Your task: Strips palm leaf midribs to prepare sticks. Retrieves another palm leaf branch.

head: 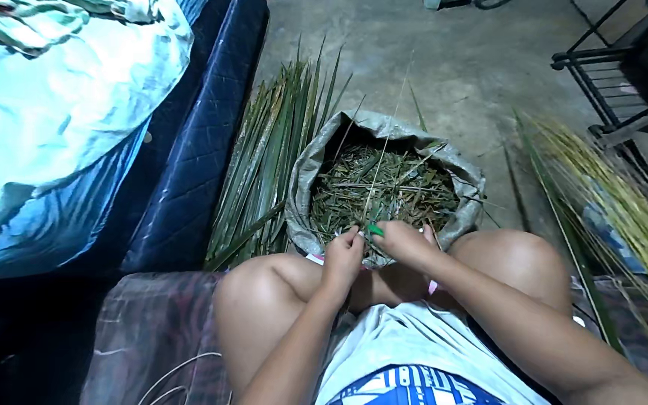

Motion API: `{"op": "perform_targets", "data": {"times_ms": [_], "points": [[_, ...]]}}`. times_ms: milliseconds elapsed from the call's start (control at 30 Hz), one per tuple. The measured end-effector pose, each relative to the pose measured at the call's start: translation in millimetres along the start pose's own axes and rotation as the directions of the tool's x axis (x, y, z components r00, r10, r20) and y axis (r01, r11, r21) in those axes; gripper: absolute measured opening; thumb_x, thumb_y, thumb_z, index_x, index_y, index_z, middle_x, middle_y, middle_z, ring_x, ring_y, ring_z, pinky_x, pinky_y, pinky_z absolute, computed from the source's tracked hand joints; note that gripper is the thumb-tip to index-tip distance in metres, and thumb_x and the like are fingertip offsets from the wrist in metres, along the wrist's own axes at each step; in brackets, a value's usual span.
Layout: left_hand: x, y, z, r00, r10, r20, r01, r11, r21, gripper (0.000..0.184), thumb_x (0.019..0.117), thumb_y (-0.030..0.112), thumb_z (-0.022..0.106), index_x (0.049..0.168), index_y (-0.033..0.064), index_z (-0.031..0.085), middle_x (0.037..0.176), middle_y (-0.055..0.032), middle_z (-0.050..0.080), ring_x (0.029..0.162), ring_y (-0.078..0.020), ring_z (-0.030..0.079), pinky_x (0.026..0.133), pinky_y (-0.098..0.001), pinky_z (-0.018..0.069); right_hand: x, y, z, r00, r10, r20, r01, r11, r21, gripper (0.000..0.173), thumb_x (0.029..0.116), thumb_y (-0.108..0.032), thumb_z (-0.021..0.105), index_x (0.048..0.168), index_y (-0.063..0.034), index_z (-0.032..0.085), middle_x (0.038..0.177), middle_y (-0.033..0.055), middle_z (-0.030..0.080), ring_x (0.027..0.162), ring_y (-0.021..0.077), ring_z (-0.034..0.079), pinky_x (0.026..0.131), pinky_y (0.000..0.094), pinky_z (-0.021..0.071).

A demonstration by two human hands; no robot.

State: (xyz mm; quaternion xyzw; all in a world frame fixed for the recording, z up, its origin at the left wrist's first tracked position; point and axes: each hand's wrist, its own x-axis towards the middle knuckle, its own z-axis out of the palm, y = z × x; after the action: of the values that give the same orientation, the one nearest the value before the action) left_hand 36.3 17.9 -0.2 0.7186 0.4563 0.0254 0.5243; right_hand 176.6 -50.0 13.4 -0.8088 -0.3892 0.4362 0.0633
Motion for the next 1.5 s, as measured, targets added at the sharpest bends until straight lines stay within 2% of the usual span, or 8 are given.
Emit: {"op": "perform_targets", "data": {"times_ms": [67, 300, 533, 700, 833, 1100, 1300, 1500], "points": [[-2.4, -0.3, 0.0, 1.0, 0.02, -0.018, -0.019, 1.0, 0.013, 0.035, 0.1091, 0.02, 0.045, 0.121, -0.0008, 0.07, 0.101, -0.0124, 0.071, 0.089, -0.0169, 0.065, 0.084, -0.038, 0.0511, -6.5, -4.5, 2.5, 1.0, 0.007, 0.005, -0.007, 0.999, -0.044, 0.034, 0.1082, -0.028, 0.047, 0.119, -0.0016, 0.064, 0.113, 0.0219, 0.068, 0.11, 0.0383, 0.066, 0.091, 0.0592, 0.0496], [0.7, 2.4, 0.0, 0.998, 0.056, -0.009, -0.055, 0.996, 0.07, 0.041, 0.1108, 0.022, 0.043, 0.146, 0.0044, 0.057, 0.121, -0.0165, 0.071, 0.106, -0.0226, 0.069, 0.098, -0.0412, 0.0512, 24.0, -1.3, -8.3, 0.978, 0.08, -0.191, -0.115, 0.977, -0.181, 0.036, 0.1072, -0.026, 0.051, 0.132, -0.0024, 0.061, 0.124, 0.0247, 0.068, 0.118, 0.0437, 0.066, 0.094, 0.0626, 0.0505], [-3.3, -0.2, 0.7, 0.999, 0.008, 0.051, -0.001, 0.99, -0.142, 0.04, 0.1119, 0.019, 0.039, 0.144, 0.0025, 0.056, 0.088, -0.0018, 0.07, 0.052, -0.0045, 0.046, 0.05, -0.024, 0.041, 33.1, 23.2, -28.0, 0.948, 0.11, -0.297, -0.119, 0.993, -0.013, 0.031, 0.1054, -0.026, 0.056, 0.12, -0.0001, 0.066, 0.113, 0.0252, 0.07, 0.111, 0.0436, 0.067, 0.09, 0.0634, 0.0506], [-1.6, 3.4, -8.1, 0.998, -0.013, 0.064, 0.035, 0.934, -0.356, 0.034, 0.1117, 0.016, 0.039, 0.126, -0.0036, 0.063, 0.081, -0.0018, 0.068, 0.046, -0.0028, 0.047, 0.045, -0.0197, 0.0417, -1.5, -2.3, -1.3, 0.997, -0.027, -0.072, 0.025, 0.999, -0.027, 0.033, 0.1074, -0.027, 0.049, 0.121, -0.0021, 0.064, 0.114, 0.0225, 0.068, 0.111, 0.0397, 0.066, 0.092, 0.0602, 0.0493], [-1.5, 4.0, -10.0, 0.993, -0.029, 0.11, 0.077, 0.882, -0.464, 0.034, 0.1122, 0.014, 0.036, 0.109, -0.0042, 0.065, 0.076, -0.0028, 0.068, 0.043, -0.0025, 0.046, 0.042, -0.0182, 0.0407, 7.7, -3.6, -9.6, 0.986, 0.024, -0.164, -0.048, 0.988, -0.146, 0.033, 0.1072, -0.027, 0.051, 0.126, -0.0024, 0.064, 0.119, 0.0239, 0.069, 0.115, 0.042, 0.066, 0.093, 0.0616, 0.0499], [-4.6, 0.7, -12.2, 0.979, -0.012, 0.205, 0.119, 0.847, -0.518, 0.037, 0.1123, 0.015, 0.035, 0.1, -0.003, 0.064, 0.065, -0.0025, 0.063, 0.041, -0.0029, 0.045, 0.04, -0.0177, 0.0403, 41.1, 30.2, -38.1, 0.909, 0.176, -0.377, -0.183, 0.983, 0.017, 0.029, 0.1071, -0.026, 0.055, 0.12, -0.0021, 0.066, 0.112, 0.0245, 0.071, 0.11, 0.0434, 0.068, 0.089, 0.0636, 0.051], [-1.8, 1.6, -15.1, 0.978, -0.007, 0.21, 0.122, 0.834, -0.538, 0.033, 0.112, 0.014, 0.035, 0.104, -0.0025, 0.063, 0.072, -0.0034, 0.068, 0.041, -0.0019, 0.046, 0.04, -0.0167, 0.0398, 6.6, 11.7, -19.9, 0.984, -0.018, -0.177, 0.008, 0.998, -0.059, 0.033, 0.1067, -0.027, 0.051, 0.121, -0.0013, 0.065, 0.112, 0.0237, 0.069, 0.109, 0.0418, 0.066, 0.091, 0.062, 0.0491], [-5.1, 1.7, -13.5, 0.968, 0.002, 0.252, 0.135, 0.842, -0.522, 0.035, 0.1119, 0.014, 0.035, 0.101, -0.0018, 0.063, 0.071, -0.0037, 0.067, 0.041, -0.0021, 0.046, 0.04, -0.0169, 0.0404, 39.0, 42.1, -44.9, 0.917, 0.172, -0.36, -0.141, 0.984, 0.113, 0.032, 0.108, -0.029, 0.053, 0.119, -0.002, 0.067, 0.11, 0.0255, 0.07, 0.107, 0.0444, 0.067, 0.088, 0.0655, 0.0495]]}}
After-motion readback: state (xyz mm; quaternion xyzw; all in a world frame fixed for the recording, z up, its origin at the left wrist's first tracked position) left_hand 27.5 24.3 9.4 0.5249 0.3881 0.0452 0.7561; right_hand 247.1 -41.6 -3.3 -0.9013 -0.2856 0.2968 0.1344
